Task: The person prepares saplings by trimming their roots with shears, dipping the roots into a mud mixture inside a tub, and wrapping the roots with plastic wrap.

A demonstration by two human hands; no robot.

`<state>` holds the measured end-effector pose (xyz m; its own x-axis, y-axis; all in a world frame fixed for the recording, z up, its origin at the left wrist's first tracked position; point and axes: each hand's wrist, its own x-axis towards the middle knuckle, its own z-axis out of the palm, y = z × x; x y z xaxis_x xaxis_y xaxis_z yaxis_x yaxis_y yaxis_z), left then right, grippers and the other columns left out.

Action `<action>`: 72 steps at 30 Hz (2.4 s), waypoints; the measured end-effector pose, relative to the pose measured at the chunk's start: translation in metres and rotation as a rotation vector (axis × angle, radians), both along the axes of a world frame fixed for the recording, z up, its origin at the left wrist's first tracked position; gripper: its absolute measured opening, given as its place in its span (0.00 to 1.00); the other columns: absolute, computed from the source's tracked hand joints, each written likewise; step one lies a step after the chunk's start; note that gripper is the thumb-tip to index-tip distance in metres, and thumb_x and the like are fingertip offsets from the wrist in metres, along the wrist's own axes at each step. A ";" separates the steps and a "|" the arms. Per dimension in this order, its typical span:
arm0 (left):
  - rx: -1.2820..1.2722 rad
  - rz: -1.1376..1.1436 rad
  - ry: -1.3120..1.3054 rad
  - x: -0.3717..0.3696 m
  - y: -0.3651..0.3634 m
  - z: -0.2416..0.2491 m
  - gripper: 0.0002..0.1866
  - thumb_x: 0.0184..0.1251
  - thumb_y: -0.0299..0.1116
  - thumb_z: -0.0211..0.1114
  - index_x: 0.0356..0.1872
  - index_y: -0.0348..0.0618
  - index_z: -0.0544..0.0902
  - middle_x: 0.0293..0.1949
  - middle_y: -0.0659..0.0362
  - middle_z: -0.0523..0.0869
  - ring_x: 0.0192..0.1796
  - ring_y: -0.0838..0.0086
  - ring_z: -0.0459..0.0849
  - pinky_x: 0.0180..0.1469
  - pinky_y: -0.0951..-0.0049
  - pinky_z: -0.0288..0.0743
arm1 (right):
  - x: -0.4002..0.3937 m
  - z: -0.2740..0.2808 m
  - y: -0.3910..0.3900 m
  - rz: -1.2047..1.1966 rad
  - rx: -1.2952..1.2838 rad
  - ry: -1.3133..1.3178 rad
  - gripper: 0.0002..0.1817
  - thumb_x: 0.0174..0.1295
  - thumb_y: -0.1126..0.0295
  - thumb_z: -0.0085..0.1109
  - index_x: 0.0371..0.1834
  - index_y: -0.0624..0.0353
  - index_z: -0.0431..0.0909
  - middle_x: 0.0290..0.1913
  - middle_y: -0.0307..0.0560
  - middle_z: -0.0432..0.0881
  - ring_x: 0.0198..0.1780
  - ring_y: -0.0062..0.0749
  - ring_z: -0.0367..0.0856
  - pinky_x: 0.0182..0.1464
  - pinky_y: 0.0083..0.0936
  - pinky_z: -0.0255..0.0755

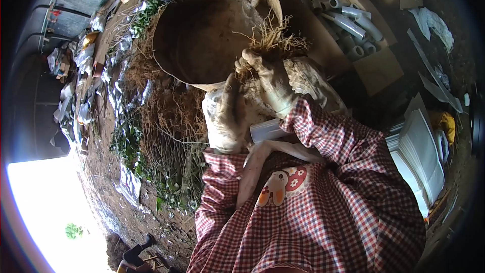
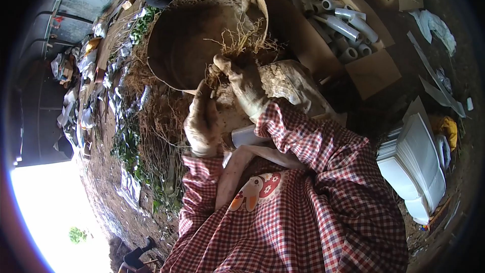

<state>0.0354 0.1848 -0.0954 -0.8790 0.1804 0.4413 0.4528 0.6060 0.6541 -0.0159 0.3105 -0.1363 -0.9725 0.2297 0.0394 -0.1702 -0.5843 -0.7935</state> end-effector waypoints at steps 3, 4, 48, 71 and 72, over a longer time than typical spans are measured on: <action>-0.333 0.021 0.060 -0.014 -0.011 0.025 0.20 0.70 0.29 0.58 0.63 0.46 0.76 0.42 0.52 0.88 0.34 0.67 0.88 0.37 0.70 0.81 | -0.012 -0.035 -0.002 0.191 -0.375 0.140 0.15 0.68 0.73 0.54 0.56 0.62 0.76 0.54 0.47 0.81 0.52 0.28 0.81 0.54 0.26 0.79; -0.360 0.002 0.054 -0.022 -0.012 0.031 0.19 0.70 0.30 0.58 0.62 0.46 0.77 0.42 0.52 0.88 0.36 0.64 0.88 0.38 0.69 0.81 | -0.018 -0.035 0.002 0.288 -0.485 0.106 0.14 0.68 0.72 0.55 0.55 0.62 0.77 0.53 0.46 0.81 0.52 0.30 0.81 0.56 0.28 0.78; -1.261 0.029 -0.678 -0.327 -0.062 -0.166 0.20 0.71 0.38 0.48 0.61 0.50 0.75 0.59 0.51 0.80 0.61 0.57 0.79 0.60 0.57 0.72 | 0.117 -0.014 0.100 -0.052 1.470 0.105 0.21 0.53 0.46 0.67 0.32 0.53 0.80 0.40 0.37 0.83 0.46 0.31 0.82 0.58 0.42 0.66; -0.909 -0.230 -0.555 -0.262 -0.047 -0.093 0.15 0.71 0.42 0.55 0.49 0.43 0.78 0.40 0.47 0.86 0.46 0.53 0.84 0.48 0.56 0.75 | 0.135 0.009 0.113 -0.024 1.382 0.382 0.10 0.55 0.63 0.65 0.37 0.52 0.80 0.35 0.35 0.79 0.45 0.33 0.78 0.57 0.39 0.68; -0.906 -0.225 -0.501 -0.255 -0.054 -0.085 0.15 0.72 0.42 0.55 0.48 0.42 0.79 0.38 0.48 0.86 0.44 0.55 0.85 0.46 0.58 0.75 | 0.132 0.018 0.114 0.123 1.451 0.350 0.12 0.55 0.63 0.64 0.41 0.53 0.80 0.35 0.36 0.79 0.45 0.33 0.78 0.58 0.38 0.69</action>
<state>-0.2199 0.1309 -0.1804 -0.8286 0.4421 -0.3435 0.4192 0.8966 0.1427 0.1159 0.4245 -0.1184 -0.8758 -0.2926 0.3840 -0.4786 0.6306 -0.6110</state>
